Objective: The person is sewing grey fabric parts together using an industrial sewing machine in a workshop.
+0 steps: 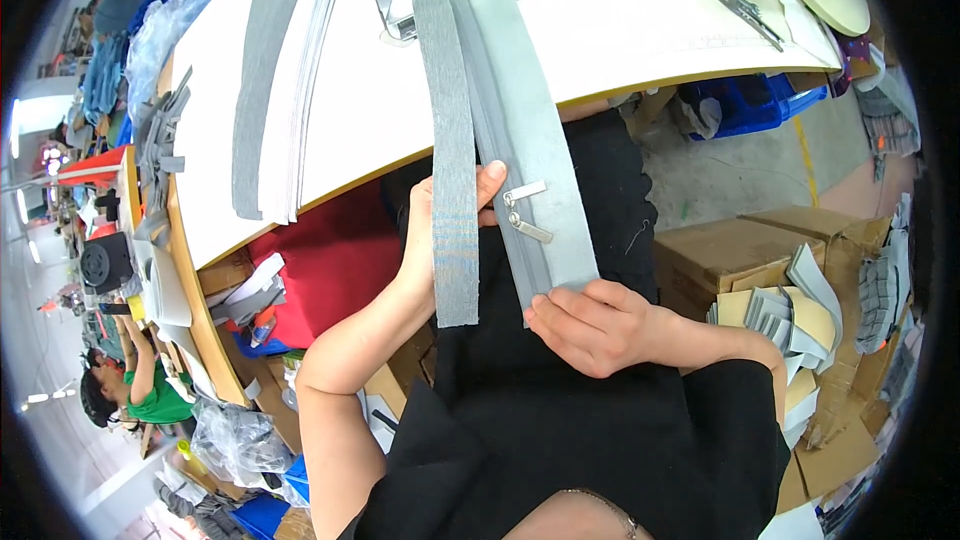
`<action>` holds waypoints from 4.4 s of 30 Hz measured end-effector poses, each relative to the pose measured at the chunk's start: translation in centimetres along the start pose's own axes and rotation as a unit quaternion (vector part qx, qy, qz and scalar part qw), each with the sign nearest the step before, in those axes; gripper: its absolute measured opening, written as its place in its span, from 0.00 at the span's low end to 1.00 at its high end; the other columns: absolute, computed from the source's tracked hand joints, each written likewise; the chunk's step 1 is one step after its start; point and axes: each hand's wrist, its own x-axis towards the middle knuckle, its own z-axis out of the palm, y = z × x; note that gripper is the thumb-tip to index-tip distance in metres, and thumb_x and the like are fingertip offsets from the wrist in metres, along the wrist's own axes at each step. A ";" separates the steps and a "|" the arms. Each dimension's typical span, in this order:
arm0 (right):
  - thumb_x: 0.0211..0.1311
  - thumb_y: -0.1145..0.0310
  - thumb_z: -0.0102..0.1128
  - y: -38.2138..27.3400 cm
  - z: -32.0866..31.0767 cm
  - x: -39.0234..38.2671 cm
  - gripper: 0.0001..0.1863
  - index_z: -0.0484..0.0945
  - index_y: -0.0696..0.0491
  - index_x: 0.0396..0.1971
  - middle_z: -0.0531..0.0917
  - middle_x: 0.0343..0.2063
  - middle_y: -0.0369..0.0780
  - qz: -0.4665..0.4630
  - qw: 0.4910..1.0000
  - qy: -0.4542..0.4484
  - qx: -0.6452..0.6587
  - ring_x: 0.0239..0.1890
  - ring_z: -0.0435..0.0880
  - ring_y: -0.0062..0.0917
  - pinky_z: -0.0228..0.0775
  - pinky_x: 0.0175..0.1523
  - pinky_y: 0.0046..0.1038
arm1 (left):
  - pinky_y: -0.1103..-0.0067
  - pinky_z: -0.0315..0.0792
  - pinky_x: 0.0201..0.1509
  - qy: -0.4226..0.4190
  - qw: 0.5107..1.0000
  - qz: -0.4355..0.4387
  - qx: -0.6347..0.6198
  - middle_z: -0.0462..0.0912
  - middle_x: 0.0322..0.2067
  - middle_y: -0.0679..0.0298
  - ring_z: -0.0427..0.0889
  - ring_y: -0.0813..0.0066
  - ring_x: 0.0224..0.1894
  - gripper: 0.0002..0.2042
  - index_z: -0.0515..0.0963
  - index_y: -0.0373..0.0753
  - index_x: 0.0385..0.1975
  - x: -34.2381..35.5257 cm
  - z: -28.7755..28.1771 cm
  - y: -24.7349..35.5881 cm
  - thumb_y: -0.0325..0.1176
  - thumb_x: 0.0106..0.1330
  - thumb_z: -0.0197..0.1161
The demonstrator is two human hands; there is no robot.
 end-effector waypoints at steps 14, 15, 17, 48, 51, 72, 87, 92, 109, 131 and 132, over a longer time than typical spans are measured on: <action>0.60 0.70 0.66 0.3 1.1 -0.6 0.08 0.86 0.57 0.36 0.86 0.37 0.37 0.027 0.999 -0.016 0.011 0.41 0.84 0.24 0.70 0.49 0.26 | 0.79 0.83 0.40 0.005 1.000 0.011 -0.006 0.86 0.30 0.65 0.86 0.79 0.33 0.14 0.84 0.37 0.34 2.1 -0.2 1.4 0.44 0.69 0.73; 0.60 0.70 0.66 0.3 1.1 -0.7 0.08 0.86 0.57 0.36 0.86 0.37 0.37 0.026 1.000 -0.015 0.009 0.41 0.84 0.24 0.70 0.49 0.26 | 0.79 0.83 0.38 0.003 1.000 0.008 0.000 0.87 0.31 0.64 0.86 0.78 0.32 0.14 0.84 0.36 0.35 2.0 0.0 1.8 0.42 0.70 0.73; 0.60 0.70 0.67 0.3 1.3 -0.8 0.08 0.87 0.56 0.36 0.86 0.36 0.37 0.031 0.999 -0.018 0.029 0.41 0.84 0.24 0.70 0.49 0.26 | 0.80 0.83 0.35 -0.011 0.999 0.022 0.038 0.87 0.31 0.61 0.87 0.77 0.31 0.13 0.84 0.35 0.35 2.0 -1.3 2.9 0.40 0.70 0.72; 0.62 0.70 0.69 1.4 1.9 -0.5 0.06 0.88 0.54 0.37 0.85 0.36 0.36 0.046 0.993 -0.051 0.095 0.42 0.84 0.23 0.71 0.47 0.25 | 0.75 0.74 0.44 0.106 0.797 0.496 0.329 0.88 0.39 0.63 0.81 0.68 0.38 0.09 0.88 0.37 0.37 15.2 -4.4 9.6 0.18 0.58 0.70; 0.63 0.70 0.69 1.8 2.2 -0.6 0.05 0.88 0.53 0.36 0.85 0.36 0.36 0.045 0.992 -0.049 0.104 0.42 0.84 0.23 0.71 0.47 0.25 | 0.74 0.74 0.46 0.101 0.827 0.465 0.300 0.89 0.39 0.64 0.83 0.67 0.39 0.08 0.89 0.39 0.34 14.9 -3.8 9.4 0.19 0.59 0.71; 0.62 0.68 0.71 3.8 3.2 0.0 0.09 0.89 0.53 0.41 0.86 0.39 0.35 0.072 0.980 -0.079 0.168 0.42 0.84 0.22 0.71 0.47 0.25 | 0.70 0.71 0.56 0.134 0.767 0.499 0.379 0.87 0.45 0.65 0.80 0.64 0.46 0.11 0.90 0.39 0.43 15.0 -3.6 9.4 0.21 0.61 0.70; 0.63 0.67 0.70 6.6 4.8 2.5 0.09 0.88 0.52 0.42 0.86 0.39 0.34 0.089 0.987 -0.045 0.129 0.41 0.83 0.21 0.69 0.50 0.27 | 0.74 0.76 0.49 0.133 0.799 0.507 0.295 0.89 0.34 0.64 0.83 0.67 0.40 0.13 0.91 0.38 0.37 15.3 -3.8 9.3 0.16 0.53 0.73; 0.63 0.67 0.70 7.6 5.3 3.3 0.09 0.88 0.52 0.41 0.86 0.39 0.34 0.095 0.988 -0.029 0.119 0.42 0.84 0.22 0.69 0.51 0.27 | 0.73 0.75 0.55 0.119 0.810 0.482 0.313 0.88 0.37 0.62 0.82 0.67 0.47 0.14 0.91 0.37 0.42 15.4 -4.1 9.2 0.15 0.57 0.69; 0.57 0.69 0.72 11.0 6.5 6.9 0.10 0.87 0.51 0.40 0.85 0.38 0.33 0.127 0.988 0.040 0.080 0.38 0.84 0.22 0.69 0.49 0.29 | 0.74 0.79 0.47 0.095 0.834 0.467 0.276 0.86 0.39 0.59 0.84 0.63 0.45 0.14 0.90 0.36 0.39 15.5 -4.1 9.1 0.15 0.54 0.70; 0.54 0.71 0.71 13.8 7.2 9.0 0.10 0.87 0.52 0.38 0.85 0.37 0.32 0.155 0.987 0.040 0.026 0.39 0.83 0.24 0.66 0.50 0.30 | 0.79 0.78 0.53 0.069 0.871 0.418 0.249 0.86 0.41 0.61 0.85 0.72 0.42 0.12 0.88 0.37 0.42 14.7 -3.5 10.2 0.16 0.63 0.65; 0.55 0.70 0.69 13.9 7.1 8.9 0.09 0.86 0.52 0.38 0.84 0.37 0.33 0.136 0.990 0.032 0.003 0.40 0.83 0.24 0.68 0.51 0.29 | 0.79 0.78 0.53 0.068 0.871 0.417 0.249 0.86 0.41 0.61 0.85 0.72 0.42 0.12 0.88 0.37 0.42 15.0 -3.7 9.9 0.16 0.63 0.65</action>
